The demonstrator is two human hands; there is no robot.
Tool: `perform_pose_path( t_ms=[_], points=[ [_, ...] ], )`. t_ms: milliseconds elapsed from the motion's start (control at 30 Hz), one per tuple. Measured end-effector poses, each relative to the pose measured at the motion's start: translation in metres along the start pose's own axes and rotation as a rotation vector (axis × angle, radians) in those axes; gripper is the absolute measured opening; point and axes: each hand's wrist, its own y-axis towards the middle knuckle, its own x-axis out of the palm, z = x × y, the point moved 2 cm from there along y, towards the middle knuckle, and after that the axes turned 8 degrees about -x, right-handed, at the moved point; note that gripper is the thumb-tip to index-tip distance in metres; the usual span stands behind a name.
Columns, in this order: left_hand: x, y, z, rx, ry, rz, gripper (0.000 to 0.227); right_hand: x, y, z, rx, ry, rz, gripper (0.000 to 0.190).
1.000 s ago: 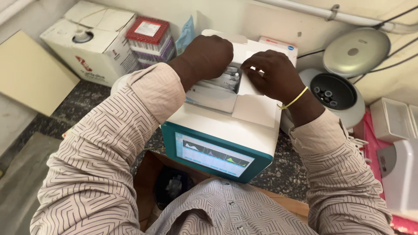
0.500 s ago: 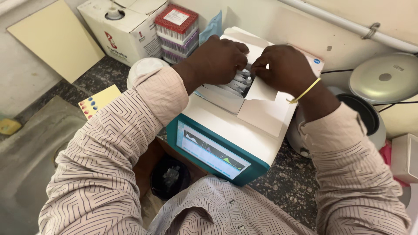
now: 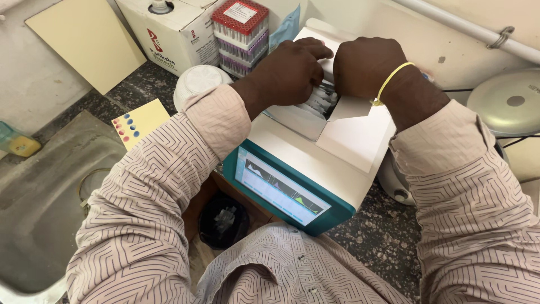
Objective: The person unboxes laboratory reagents, removes a small sample vial from a package, and uses a pipette to extract liquid from the vial.
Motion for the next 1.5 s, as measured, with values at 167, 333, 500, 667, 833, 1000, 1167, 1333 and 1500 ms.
perform_pose_path(
  t_ms=[167, 333, 500, 667, 833, 1000, 1167, 1333, 1500],
  points=[
    [-0.001, 0.000, 0.002, 0.007, -0.021, -0.001, 0.017, 0.010, -0.006, -0.003, -0.016, -0.093, 0.100, 0.024],
    [-0.001, 0.002, -0.001, 0.005, 0.053, -0.006, 0.011, 0.009, -0.030, 0.030, -0.094, 0.035, 0.734, 0.009],
    [0.004, 0.007, 0.000, 0.010, 0.054, -0.007, 0.025, -0.005, -0.058, 0.043, -0.125, 0.232, 0.828, 0.004],
    [0.001, 0.012, 0.003, 0.011, 0.099, -0.036, 0.020, -0.003, -0.053, 0.012, -0.275, 0.199, 0.767, 0.024],
    [0.000, 0.011, 0.001, -0.017, 0.013, -0.079, 0.016, 0.012, -0.037, 0.024, -0.227, 0.231, 0.723, 0.009],
    [0.007, 0.005, -0.001, 0.044, 0.015, -0.008, 0.019, 0.011, -0.050, 0.061, -0.297, 0.352, 0.870, 0.003],
    [0.010, 0.007, 0.003, 0.005, 0.042, 0.009, 0.021, 0.035, -0.115, 0.126, -0.121, 0.615, 1.070, 0.004],
    [0.008, 0.018, 0.008, -0.025, 0.057, -0.090, 0.022, 0.110, -0.168, 0.180, 0.086, 1.233, 1.283, 0.009],
    [0.014, 0.030, 0.017, 0.127, -0.005, -0.131, 0.020, 0.178, -0.157, 0.143, 0.262, 1.528, 1.090, 0.013]
  ],
)
